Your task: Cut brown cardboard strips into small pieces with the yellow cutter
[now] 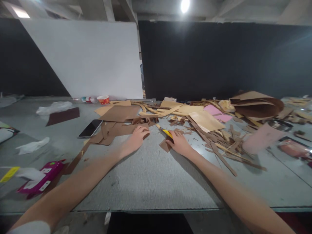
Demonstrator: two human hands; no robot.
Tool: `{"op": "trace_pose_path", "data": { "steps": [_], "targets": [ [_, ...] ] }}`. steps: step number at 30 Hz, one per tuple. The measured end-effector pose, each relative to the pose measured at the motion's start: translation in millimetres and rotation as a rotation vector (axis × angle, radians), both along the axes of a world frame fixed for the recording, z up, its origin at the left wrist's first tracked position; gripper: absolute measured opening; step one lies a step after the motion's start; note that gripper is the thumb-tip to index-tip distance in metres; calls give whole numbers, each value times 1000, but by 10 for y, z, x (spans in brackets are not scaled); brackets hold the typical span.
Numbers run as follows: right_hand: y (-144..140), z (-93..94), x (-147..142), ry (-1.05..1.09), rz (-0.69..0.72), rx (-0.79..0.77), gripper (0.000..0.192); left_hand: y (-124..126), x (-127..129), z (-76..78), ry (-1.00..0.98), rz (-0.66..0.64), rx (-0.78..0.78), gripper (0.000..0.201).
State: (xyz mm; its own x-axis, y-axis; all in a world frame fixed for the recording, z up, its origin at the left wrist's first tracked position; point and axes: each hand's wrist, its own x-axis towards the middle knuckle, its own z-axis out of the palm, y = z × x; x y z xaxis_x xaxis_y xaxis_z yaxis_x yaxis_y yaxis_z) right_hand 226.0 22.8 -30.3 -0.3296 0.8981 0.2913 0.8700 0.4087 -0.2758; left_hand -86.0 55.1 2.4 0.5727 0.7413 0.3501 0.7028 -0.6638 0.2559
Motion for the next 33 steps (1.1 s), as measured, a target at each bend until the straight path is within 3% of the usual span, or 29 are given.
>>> {"op": "trace_pose_path", "data": {
  "steps": [5,8,13,17,21,26,28,30,33],
  "targets": [
    [25,-37,24,18,17,6,51,-270,254,-50,35,-301,16,61],
    [31,-56,27,29,31,11,52,-400,341,-98,96,-394,-17,64],
    [6,-18,82,5,-11,37,53,-440,326,-142,124,-414,-56,76],
    [-13,76,278,-142,-258,100,53,-435,309,-132,138,-410,-47,81],
    [8,74,476,-263,-446,104,52,-499,319,-64,144,-394,-35,70],
    [25,11,525,-310,-501,83,47,-573,347,-24,191,-346,-14,53],
    [0,63,482,-301,-486,133,46,-569,349,-51,171,-346,-10,55],
    [-54,163,389,-263,-387,176,44,-551,339,-81,145,-359,-17,60],
    [-198,324,146,-161,-61,149,36,-522,311,-94,97,-346,-66,70]
  ]
}}
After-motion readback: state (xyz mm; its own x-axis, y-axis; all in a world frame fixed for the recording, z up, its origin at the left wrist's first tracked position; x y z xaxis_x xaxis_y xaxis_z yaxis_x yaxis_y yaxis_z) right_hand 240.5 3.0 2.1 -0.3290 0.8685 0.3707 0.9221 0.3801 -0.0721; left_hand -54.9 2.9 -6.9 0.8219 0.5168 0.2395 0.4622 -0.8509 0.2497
